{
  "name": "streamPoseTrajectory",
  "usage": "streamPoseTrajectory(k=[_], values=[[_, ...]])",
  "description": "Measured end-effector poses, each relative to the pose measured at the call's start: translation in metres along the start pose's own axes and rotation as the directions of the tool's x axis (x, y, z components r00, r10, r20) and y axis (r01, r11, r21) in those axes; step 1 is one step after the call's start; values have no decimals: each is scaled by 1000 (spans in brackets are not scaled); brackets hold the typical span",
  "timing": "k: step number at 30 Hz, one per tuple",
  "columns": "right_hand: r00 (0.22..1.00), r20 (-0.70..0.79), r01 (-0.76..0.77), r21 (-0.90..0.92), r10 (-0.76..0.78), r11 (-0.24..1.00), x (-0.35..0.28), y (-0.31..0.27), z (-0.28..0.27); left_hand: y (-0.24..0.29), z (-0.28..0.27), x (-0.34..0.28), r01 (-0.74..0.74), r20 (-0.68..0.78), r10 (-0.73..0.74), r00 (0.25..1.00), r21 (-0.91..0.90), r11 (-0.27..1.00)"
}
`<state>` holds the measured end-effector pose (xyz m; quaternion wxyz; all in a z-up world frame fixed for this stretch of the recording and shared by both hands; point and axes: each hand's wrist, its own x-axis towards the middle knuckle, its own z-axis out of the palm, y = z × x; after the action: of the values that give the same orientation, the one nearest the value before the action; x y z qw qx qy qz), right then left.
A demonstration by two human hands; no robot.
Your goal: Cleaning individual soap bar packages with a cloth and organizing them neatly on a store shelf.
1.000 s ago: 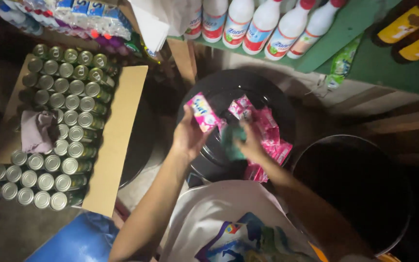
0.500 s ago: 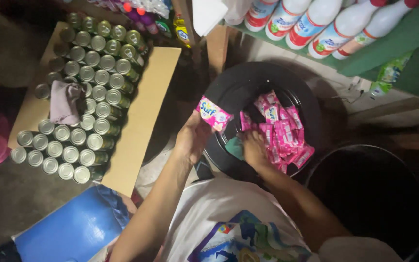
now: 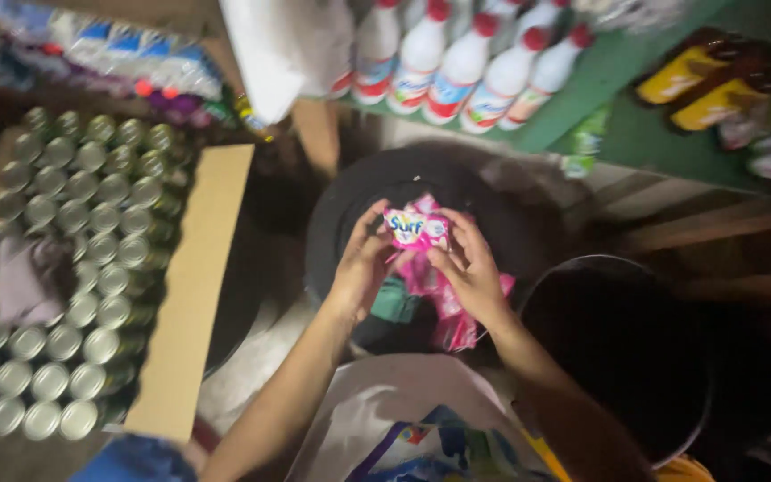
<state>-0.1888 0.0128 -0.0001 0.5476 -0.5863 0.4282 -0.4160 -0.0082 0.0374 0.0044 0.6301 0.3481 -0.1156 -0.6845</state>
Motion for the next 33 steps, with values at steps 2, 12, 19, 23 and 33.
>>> streamPoseTrajectory(k=[2, 12, 19, 23, 33], values=[[997, -72, 4, -3, -4, 1000, 7, -2, -17, -5, 17, 4, -38, 90, 30, 996, 83, 996], [895, -203, 352, -228, -398, 908, 50, -151, -73, 103, 160, 20, -683, 608, 320, 726, 689, 243], [644, -95, 612, -532, -759, 586, 110, -247, -90, 169, 238, 49, -915, 799, 519, 304, 397, -76], [620, -43, 528, -717, -784, 456, 151, -278, -96, 196, 266, 67, -906, 790, 534, 302, 412, -98], [620, -84, 377, -840, -780, 391, 218, -275, -91, 199, 273, 145, -800, 705, 660, 260, 540, -261]])
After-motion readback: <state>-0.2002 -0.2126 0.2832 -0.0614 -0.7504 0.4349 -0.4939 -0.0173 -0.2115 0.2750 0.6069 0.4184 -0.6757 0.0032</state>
